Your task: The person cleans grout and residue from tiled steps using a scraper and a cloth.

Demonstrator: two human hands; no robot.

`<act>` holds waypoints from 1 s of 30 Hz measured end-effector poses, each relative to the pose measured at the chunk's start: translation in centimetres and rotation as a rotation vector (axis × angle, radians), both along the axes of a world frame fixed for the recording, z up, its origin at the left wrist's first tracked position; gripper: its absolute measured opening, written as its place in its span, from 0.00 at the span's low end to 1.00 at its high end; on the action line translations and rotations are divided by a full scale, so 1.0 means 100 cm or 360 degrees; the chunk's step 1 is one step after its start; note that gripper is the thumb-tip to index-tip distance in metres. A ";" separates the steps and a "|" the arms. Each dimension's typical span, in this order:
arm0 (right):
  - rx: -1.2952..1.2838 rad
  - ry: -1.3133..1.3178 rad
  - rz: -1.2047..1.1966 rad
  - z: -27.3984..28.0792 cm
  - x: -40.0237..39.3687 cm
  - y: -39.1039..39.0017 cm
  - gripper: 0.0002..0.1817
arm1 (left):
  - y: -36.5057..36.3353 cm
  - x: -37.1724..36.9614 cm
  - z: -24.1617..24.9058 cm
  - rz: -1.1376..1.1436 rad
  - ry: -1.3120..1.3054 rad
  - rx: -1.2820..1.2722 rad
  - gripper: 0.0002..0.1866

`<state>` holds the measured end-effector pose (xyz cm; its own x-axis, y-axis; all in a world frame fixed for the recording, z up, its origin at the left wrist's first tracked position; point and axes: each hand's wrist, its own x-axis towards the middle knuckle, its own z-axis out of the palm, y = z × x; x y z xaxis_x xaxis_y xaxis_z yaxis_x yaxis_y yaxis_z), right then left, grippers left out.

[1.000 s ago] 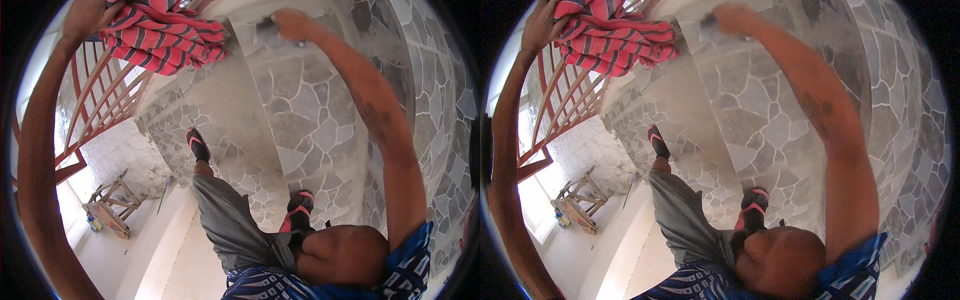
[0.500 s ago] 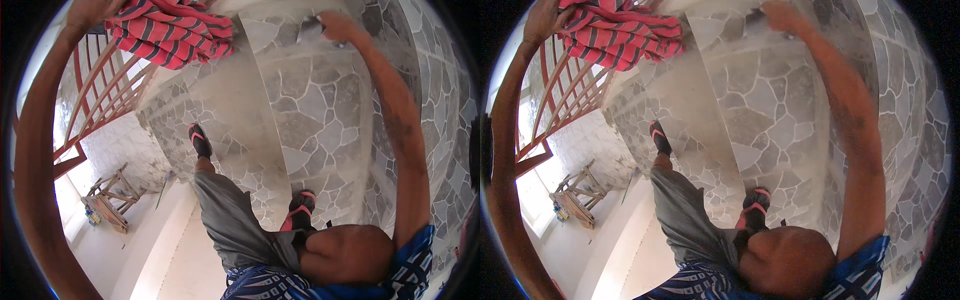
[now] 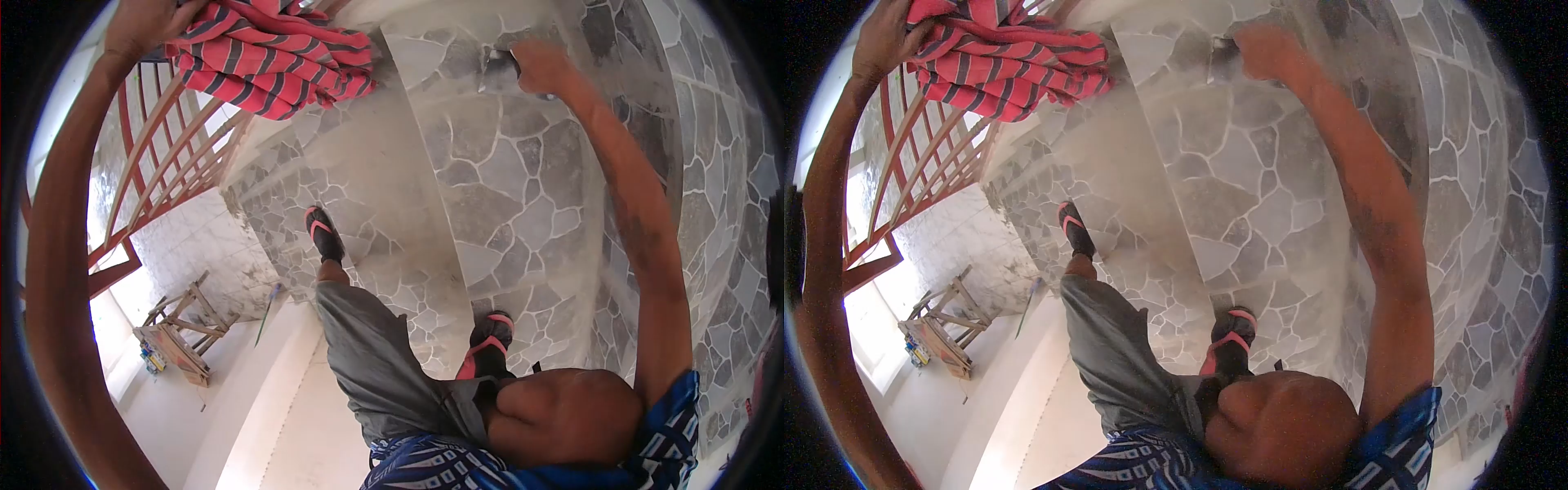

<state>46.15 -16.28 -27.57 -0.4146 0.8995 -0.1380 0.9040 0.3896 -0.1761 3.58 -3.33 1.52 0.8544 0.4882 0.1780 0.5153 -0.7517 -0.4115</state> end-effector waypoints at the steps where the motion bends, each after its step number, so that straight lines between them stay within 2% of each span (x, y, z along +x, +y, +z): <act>1: 0.0000 -0.0001 -0.0001 -0.001 0.000 0.000 0.13 | -0.002 0.004 -0.001 -0.0041 -0.0013 0.0006 0.23; 8: -0.0005 0.0039 0.0066 -0.010 -0.014 -0.013 0.13 | -0.012 0.012 0.002 0.0043 -0.0019 -0.0042 0.22; 14: -0.0017 -0.0031 -0.0126 0.007 0.025 0.022 0.12 | -0.008 0.007 -0.001 0.0048 -0.0015 -0.0032 0.22; 16: -0.0024 -0.0031 -0.0095 0.002 0.022 0.020 0.12 | 0.001 0.001 -0.002 0.0091 0.0004 -0.0032 0.23; 19: -0.0026 -0.0011 -0.0025 -0.006 0.008 0.014 0.12 | 0.004 -0.001 -0.003 -0.0049 -0.0012 0.0016 0.23; 25: -0.0033 0.0005 -0.0006 -0.008 0.004 0.017 0.12 | 0.000 0.003 -0.002 -0.0009 -0.0047 -0.0073 0.22; 30: -0.0046 -0.0007 -0.0012 -0.004 0.007 0.024 0.12 | -0.009 0.009 0.001 0.0051 0.0016 0.0021 0.21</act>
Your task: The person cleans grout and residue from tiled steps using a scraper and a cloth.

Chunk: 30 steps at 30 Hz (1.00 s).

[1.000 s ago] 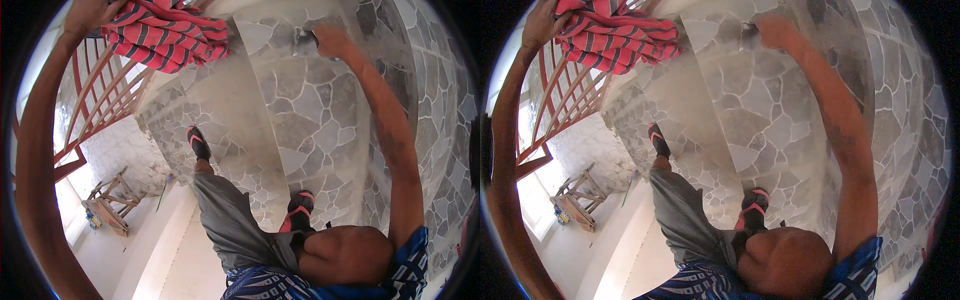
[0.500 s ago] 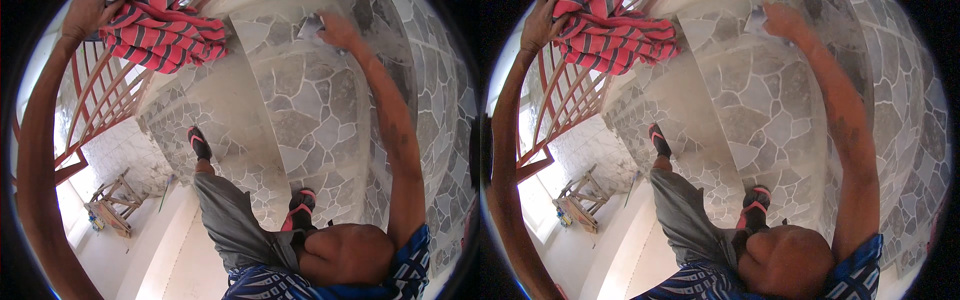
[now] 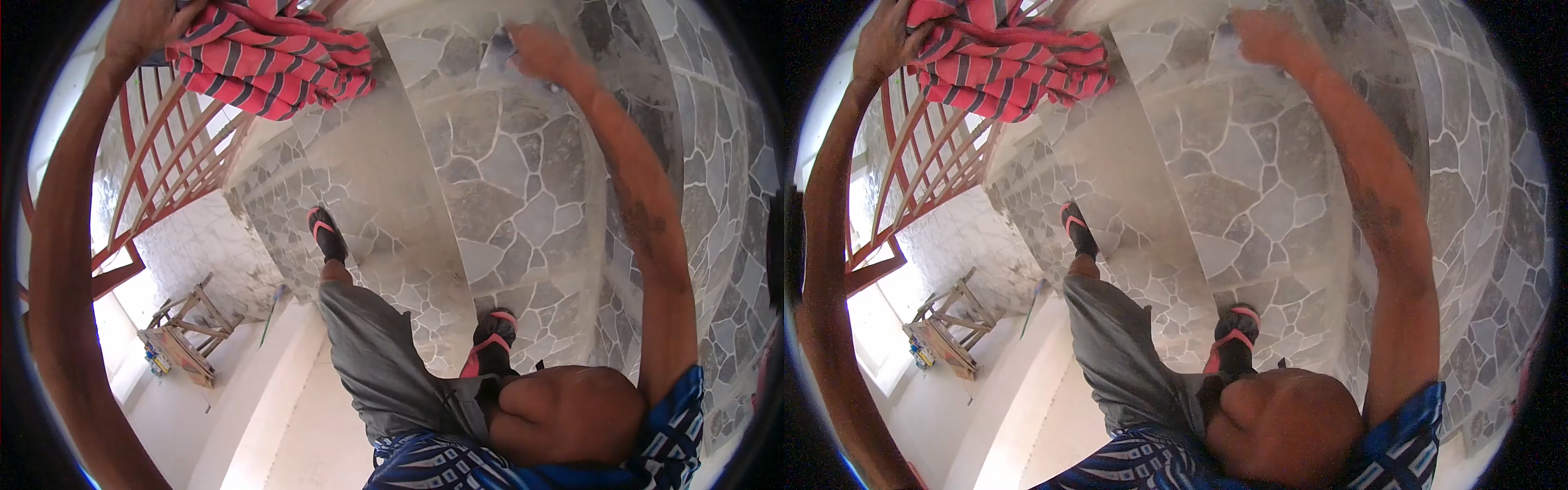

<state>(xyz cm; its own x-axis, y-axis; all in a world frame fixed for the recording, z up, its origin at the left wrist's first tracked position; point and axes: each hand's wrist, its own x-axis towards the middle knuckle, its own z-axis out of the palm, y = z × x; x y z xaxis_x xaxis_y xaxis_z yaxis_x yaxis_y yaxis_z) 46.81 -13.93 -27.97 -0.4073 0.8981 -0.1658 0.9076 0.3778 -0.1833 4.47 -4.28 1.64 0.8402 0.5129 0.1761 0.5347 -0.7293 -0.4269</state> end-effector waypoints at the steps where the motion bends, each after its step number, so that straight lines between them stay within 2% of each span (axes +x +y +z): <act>1: -0.0002 -0.0001 0.0007 -0.001 -0.001 0.000 0.12 | 0.001 0.000 0.000 -0.0005 0.0009 -0.0008 0.21; 10: -0.0016 0.0008 0.0039 -0.005 -0.009 0.002 0.12 | -0.004 0.002 0.000 0.0021 -0.0036 -0.0045 0.21; 13: -0.0018 0.0004 0.0049 -0.002 -0.011 0.013 0.12 | 0.010 -0.006 -0.001 -0.0084 -0.0024 -0.0050 0.22; 16: -0.0020 0.0023 0.0100 -0.006 -0.026 0.015 0.12 | 0.000 0.000 -0.001 0.0040 0.0008 -0.0036 0.23; 22: -0.0041 0.0027 0.0213 -0.007 -0.056 0.029 0.12 | 0.016 -0.013 0.000 -0.0081 0.0039 -0.0040 0.23; 30: -0.0107 0.0014 0.0272 -0.008 -0.084 0.050 0.12 | 0.007 -0.004 -0.001 -0.0032 0.0014 0.0010 0.24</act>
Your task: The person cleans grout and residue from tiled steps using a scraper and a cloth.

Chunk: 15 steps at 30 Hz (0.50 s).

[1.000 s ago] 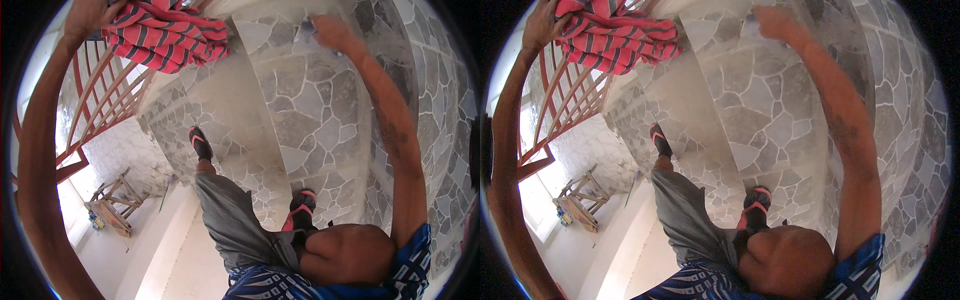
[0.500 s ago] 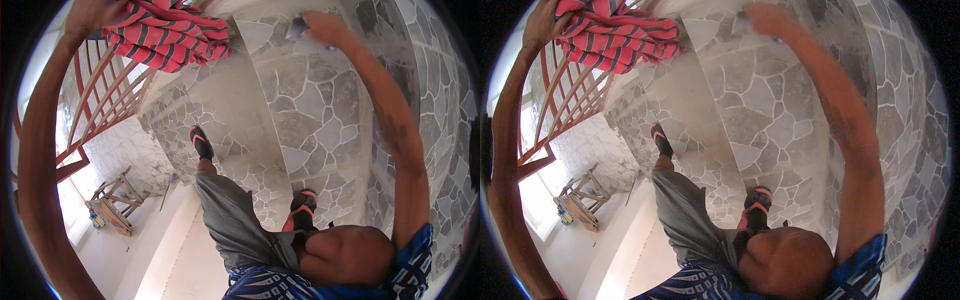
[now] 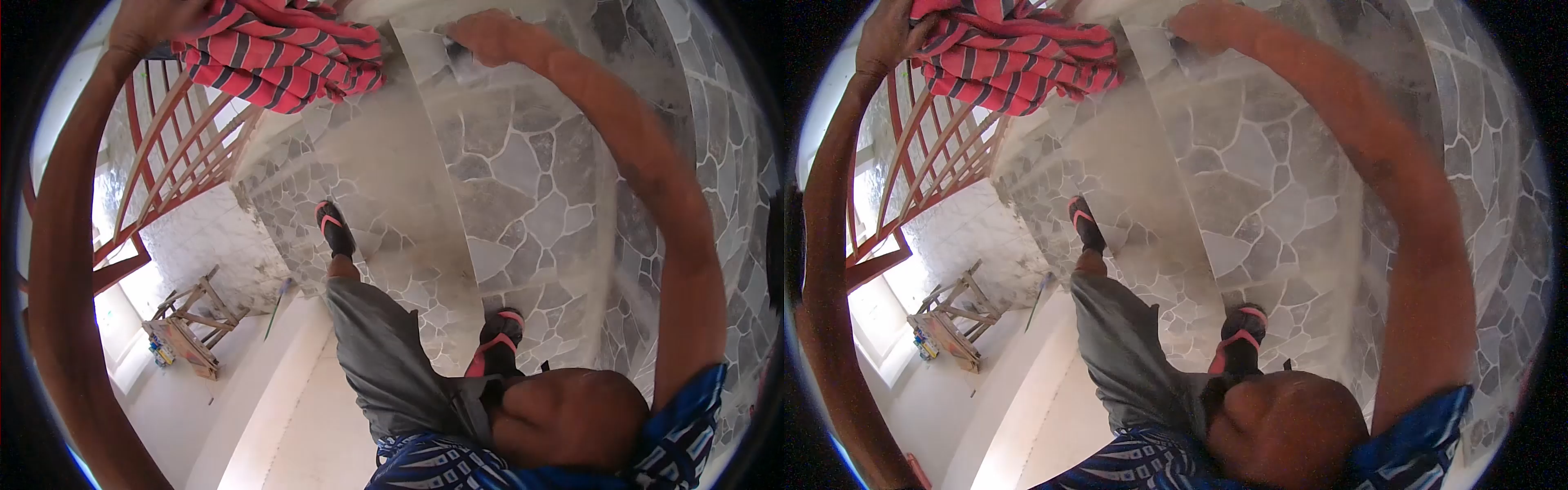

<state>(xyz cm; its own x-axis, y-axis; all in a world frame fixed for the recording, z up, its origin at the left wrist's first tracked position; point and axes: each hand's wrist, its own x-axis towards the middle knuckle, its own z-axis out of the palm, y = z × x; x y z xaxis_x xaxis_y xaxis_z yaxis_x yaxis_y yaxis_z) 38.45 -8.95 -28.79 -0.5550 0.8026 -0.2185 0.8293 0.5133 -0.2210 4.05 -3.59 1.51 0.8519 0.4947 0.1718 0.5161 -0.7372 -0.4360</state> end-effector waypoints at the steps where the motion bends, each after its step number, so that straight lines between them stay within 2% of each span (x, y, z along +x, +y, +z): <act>1: -0.0006 -0.0006 -0.0001 0.000 0.000 0.002 0.12 | 0.001 -0.002 -0.002 -0.0007 -0.0003 -0.0001 0.24; 10: -0.0027 -0.0015 0.0002 0.002 0.000 0.007 0.12 | -0.008 0.004 -0.002 0.0045 -0.0017 0.0039 0.23; 13: -0.0025 -0.0005 0.0017 0.001 -0.004 0.002 0.12 | 0.004 -0.001 0.006 0.0038 0.0096 -0.0068 0.23; 15: -0.0029 -0.0001 0.0013 0.000 -0.002 -0.001 0.12 | 0.002 -0.001 -0.002 0.0002 -0.0018 -0.0045 0.23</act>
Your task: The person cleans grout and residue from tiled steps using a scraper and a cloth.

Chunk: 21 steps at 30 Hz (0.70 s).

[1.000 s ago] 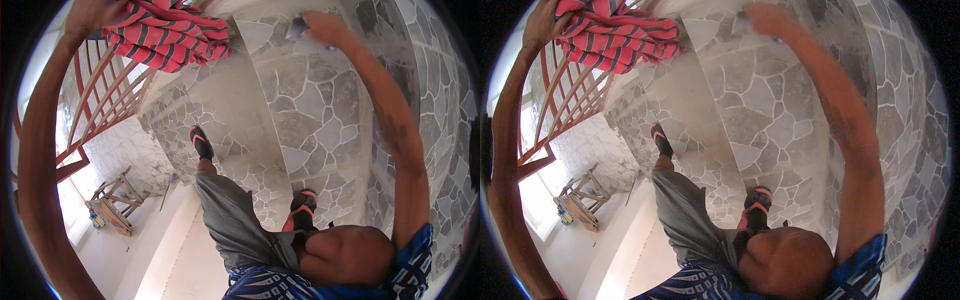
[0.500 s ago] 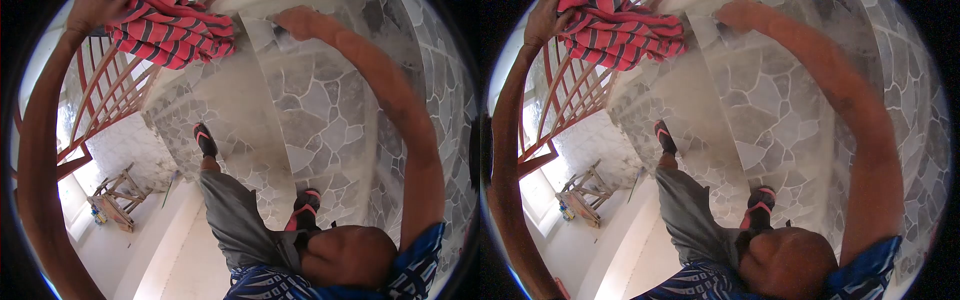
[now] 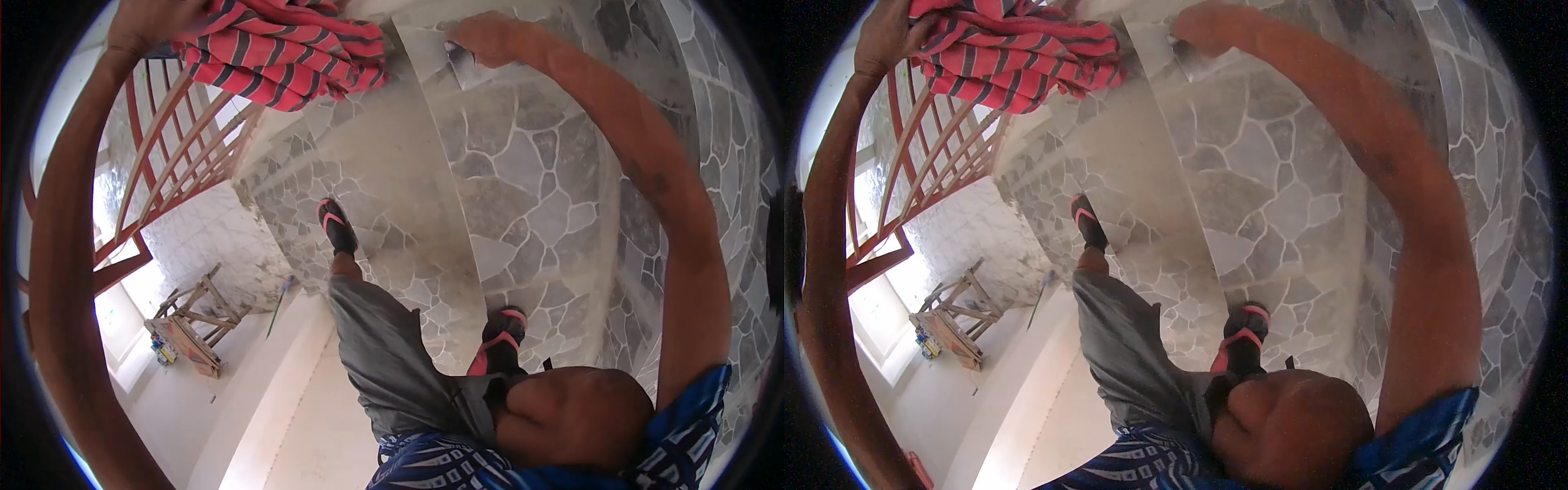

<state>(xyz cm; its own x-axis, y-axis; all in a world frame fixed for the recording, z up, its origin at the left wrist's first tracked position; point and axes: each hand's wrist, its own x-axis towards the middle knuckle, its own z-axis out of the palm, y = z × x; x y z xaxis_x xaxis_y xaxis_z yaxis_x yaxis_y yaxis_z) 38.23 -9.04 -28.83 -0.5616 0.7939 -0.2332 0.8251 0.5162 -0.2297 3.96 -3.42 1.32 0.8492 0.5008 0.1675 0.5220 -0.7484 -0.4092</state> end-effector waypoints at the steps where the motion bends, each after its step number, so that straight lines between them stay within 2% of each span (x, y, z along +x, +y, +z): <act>1: 0.0000 -0.0001 -0.0001 0.000 0.001 0.001 0.12 | -0.002 0.000 -0.003 -0.0011 -0.0064 0.0013 0.23; 21: -0.0011 0.0027 -0.0017 0.003 0.005 -0.005 0.11 | -0.002 0.001 -0.002 0.0008 -0.0036 0.0040 0.23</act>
<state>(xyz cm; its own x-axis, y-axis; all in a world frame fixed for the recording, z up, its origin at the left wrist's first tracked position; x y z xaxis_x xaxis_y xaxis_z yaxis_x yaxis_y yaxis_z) 38.69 -9.49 -28.53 -0.5571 0.7982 -0.2293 0.8265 0.5059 -0.2470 4.01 -3.60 1.09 0.8427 0.5002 0.1991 0.5349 -0.7354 -0.4161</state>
